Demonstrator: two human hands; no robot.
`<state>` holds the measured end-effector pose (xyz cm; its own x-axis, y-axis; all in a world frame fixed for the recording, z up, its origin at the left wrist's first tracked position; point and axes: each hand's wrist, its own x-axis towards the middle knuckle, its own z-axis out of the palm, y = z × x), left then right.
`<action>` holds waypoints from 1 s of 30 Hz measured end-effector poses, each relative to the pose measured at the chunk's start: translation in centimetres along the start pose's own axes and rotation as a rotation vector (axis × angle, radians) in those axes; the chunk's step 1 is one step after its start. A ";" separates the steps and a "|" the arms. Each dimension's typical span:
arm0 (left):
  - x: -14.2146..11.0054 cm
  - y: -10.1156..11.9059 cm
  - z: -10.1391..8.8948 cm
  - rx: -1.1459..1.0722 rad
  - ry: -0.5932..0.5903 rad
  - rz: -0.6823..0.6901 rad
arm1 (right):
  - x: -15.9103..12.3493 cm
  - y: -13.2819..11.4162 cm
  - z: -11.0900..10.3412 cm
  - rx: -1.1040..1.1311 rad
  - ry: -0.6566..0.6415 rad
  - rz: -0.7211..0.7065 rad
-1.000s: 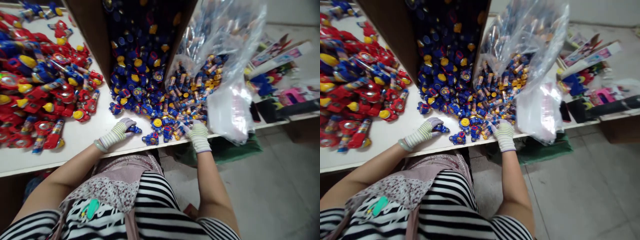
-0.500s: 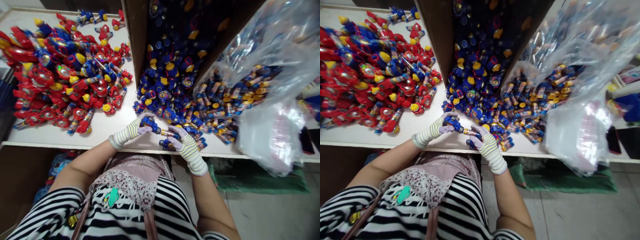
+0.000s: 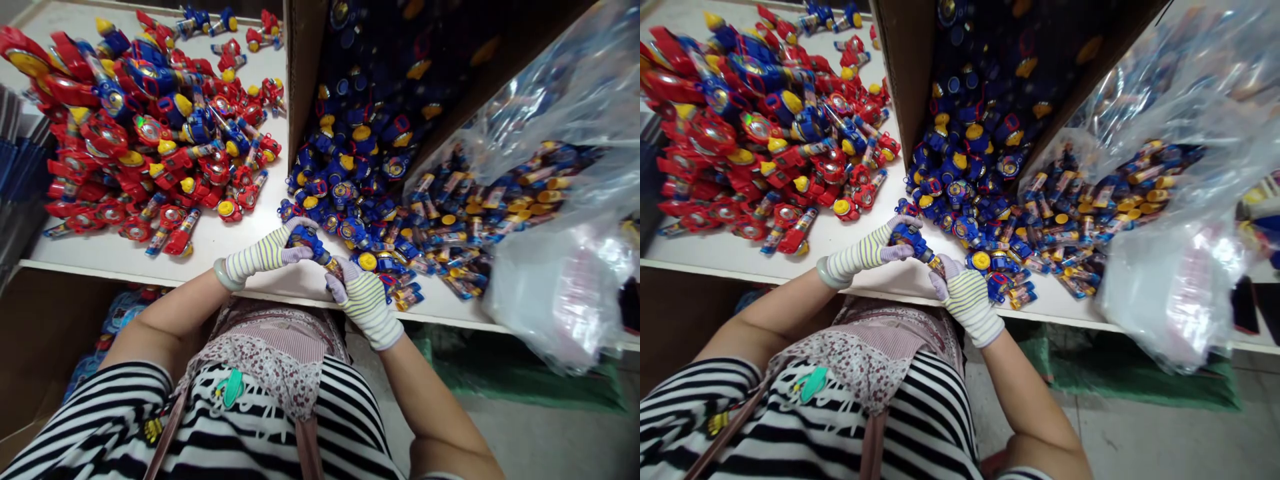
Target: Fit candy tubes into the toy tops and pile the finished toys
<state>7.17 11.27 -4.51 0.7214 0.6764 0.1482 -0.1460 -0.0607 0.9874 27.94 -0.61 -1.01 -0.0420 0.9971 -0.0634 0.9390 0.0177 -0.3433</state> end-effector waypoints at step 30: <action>0.9 -0.4 -0.8 -0.028 -0.018 -0.124 | 1.6 -1.1 1.4 0.632 -0.158 0.228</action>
<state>7.38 12.47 -4.84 0.7474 0.6638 0.0267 -0.0740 0.0432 0.9963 26.33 0.84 -2.02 0.0387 0.9471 -0.3185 0.5534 -0.2857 -0.7823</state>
